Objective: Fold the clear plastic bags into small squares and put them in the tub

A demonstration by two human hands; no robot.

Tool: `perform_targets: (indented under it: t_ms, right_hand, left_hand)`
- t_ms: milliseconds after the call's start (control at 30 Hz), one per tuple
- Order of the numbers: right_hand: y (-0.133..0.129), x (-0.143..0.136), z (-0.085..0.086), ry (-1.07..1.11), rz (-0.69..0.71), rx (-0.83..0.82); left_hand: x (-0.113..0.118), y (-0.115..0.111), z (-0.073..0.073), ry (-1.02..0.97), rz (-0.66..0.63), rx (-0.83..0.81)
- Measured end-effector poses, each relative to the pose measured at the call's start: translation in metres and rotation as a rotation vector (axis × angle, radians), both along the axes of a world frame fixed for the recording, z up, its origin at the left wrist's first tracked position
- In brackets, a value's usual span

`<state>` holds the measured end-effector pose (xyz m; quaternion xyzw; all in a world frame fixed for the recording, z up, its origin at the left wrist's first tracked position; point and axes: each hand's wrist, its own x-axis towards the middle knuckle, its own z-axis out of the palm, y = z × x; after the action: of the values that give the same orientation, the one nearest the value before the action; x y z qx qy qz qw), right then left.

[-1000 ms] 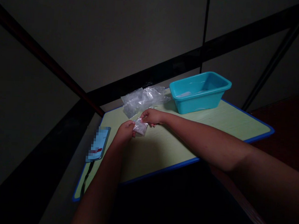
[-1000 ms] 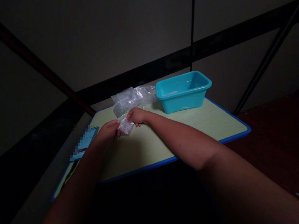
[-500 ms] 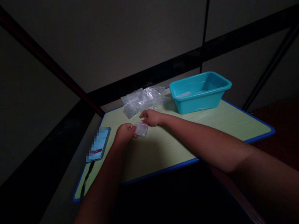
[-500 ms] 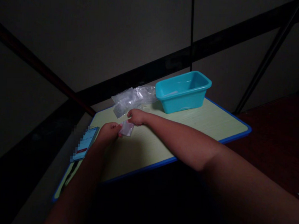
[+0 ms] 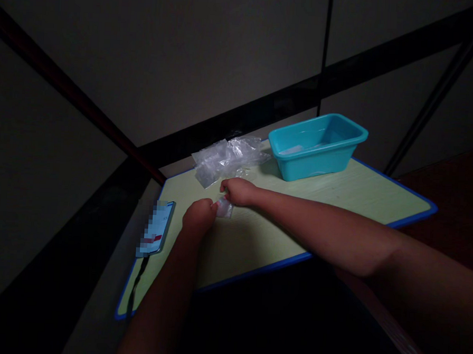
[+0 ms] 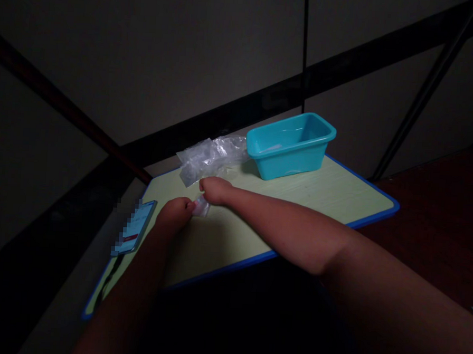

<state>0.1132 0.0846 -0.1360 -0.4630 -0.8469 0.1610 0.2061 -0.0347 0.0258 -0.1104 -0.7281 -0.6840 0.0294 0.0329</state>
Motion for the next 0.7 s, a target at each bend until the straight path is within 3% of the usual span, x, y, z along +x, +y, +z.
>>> perform_targets:
  t_ms: [333,533,700]
  right_hand:
    - [-0.005,0.000,0.002,0.010,-0.019,0.011]
    - [-0.008,0.000,0.004,0.013,-0.029,0.001]
    - [-0.013,0.001,0.012,-0.004,-0.006,-0.018]
  left_hand:
    - [-0.002,0.002,0.000,-0.076,0.088,0.133]
    - [0.000,-0.001,-0.005,-0.165,-0.119,0.200]
    - [0.004,-0.007,-0.011,-0.145,-0.214,-0.044]
